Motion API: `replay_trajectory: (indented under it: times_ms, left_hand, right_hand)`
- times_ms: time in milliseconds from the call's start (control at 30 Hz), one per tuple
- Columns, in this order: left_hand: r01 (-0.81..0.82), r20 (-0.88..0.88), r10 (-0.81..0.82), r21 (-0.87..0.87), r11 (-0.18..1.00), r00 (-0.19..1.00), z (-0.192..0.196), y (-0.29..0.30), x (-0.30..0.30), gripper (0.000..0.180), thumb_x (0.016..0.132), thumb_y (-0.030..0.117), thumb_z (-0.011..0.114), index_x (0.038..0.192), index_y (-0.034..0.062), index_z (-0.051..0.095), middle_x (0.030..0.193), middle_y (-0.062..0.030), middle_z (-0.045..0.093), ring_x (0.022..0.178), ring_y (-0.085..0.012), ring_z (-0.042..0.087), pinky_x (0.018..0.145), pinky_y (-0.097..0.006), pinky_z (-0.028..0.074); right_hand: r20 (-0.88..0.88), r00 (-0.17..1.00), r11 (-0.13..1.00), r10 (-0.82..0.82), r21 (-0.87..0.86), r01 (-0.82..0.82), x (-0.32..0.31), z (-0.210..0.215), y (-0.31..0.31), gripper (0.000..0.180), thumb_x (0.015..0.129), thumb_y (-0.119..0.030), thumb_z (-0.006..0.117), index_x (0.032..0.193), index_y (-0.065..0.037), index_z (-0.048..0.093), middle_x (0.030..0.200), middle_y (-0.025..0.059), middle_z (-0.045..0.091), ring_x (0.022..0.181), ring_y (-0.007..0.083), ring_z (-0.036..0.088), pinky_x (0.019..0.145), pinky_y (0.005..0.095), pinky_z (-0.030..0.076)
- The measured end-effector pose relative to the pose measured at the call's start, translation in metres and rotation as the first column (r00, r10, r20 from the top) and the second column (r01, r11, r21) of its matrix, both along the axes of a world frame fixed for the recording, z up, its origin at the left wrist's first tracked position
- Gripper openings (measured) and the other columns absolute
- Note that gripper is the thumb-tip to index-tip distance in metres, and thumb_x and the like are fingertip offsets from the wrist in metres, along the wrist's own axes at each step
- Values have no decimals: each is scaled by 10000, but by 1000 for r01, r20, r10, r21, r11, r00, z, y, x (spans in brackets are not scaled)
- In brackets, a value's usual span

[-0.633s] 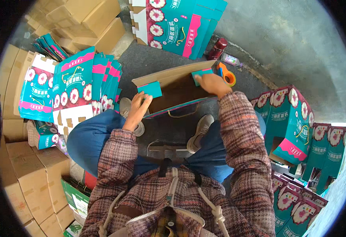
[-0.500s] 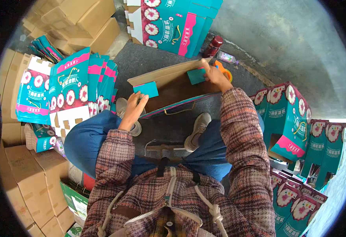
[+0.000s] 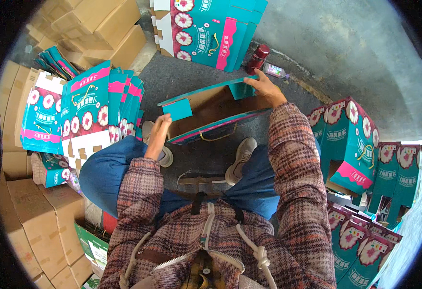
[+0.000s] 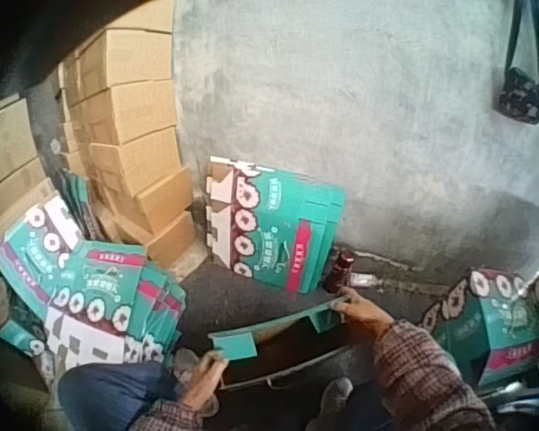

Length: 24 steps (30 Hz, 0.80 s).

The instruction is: Folding and assembling cardboard packaging boxes for products.

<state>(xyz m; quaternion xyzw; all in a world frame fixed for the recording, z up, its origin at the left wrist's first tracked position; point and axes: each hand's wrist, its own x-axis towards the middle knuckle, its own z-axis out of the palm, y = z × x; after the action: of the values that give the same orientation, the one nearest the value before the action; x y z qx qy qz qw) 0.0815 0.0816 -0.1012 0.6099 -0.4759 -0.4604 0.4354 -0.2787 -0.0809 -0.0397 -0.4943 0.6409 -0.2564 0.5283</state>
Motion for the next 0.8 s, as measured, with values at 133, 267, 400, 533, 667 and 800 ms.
replay_trajectory:
  times_ms: [133, 267, 400, 533, 667, 800]
  left_hand:
    - [-149, -110, 147, -10, 989, 983, 22, 3, -10, 498, 918, 329, 545, 1267, -23, 500, 1239, -159, 539, 1190, -227, 480, 1047, -336, 330]
    - [-107, -56, 105, -33, 994, 993, 26, 4, -1, 481, 950, 296, 482, 1330, 0, 464, 1248, -161, 540, 1205, -233, 471, 1052, -335, 322]
    - [-9, -344, 24, 45, 999, 939, 40, 2, -11, 619, 987, 448, 372, 1420, 6, 339, 1425, -170, 390, 1333, -252, 345, 1107, -360, 246]
    - [-41, -137, 59, 132, 990, 989, 2, 0, -14, 747, 937, 480, 481, 1453, -4, 242, 1455, -206, 334, 1327, -286, 353, 1097, -376, 260]
    - [179, 122, -168, -90, 980, 978, -72, -9, -2, 836, 839, 406, 674, 1424, -25, 260, 1346, -240, 424, 1229, -298, 450, 1036, -384, 341]
    - [140, -98, -142, -24, 990, 985, -85, -13, 0, 807, 797, 381, 725, 1366, -28, 326, 1210, -186, 524, 1104, -250, 527, 944, -369, 426]
  right_hand:
    - [-321, 893, 894, 317, -212, -394, -31, -26, -10, 794, 768, -361, 731, 1409, -48, 382, 1400, 205, 429, 1252, 330, 457, 1028, 384, 375]
    - [-711, 571, 707, 411, -147, -692, -20, -41, -2, 750, 734, -252, 768, 1356, -32, 412, 1266, 254, 514, 1205, 392, 480, 995, 421, 414]
    - [-839, 433, 759, 328, -39, -650, 2, -29, 3, 726, 697, -299, 807, 1252, -23, 428, 1137, 224, 576, 1088, 387, 564, 881, 440, 486]
    - [-905, 320, 764, 280, 9, -645, 9, -23, 4, 709, 655, -337, 837, 1148, -24, 435, 1080, 189, 599, 970, 365, 626, 779, 451, 521]
    - [-937, 254, 730, 240, 2, -684, 2, -18, 4, 620, 699, -382, 793, 1102, -27, 484, 1040, 178, 617, 939, 366, 638, 760, 452, 523]
    - [-890, 431, 861, -147, -330, -387, -35, 17, -7, 518, 799, -502, 646, 993, -23, 598, 1024, 204, 651, 886, 374, 655, 710, 465, 528]
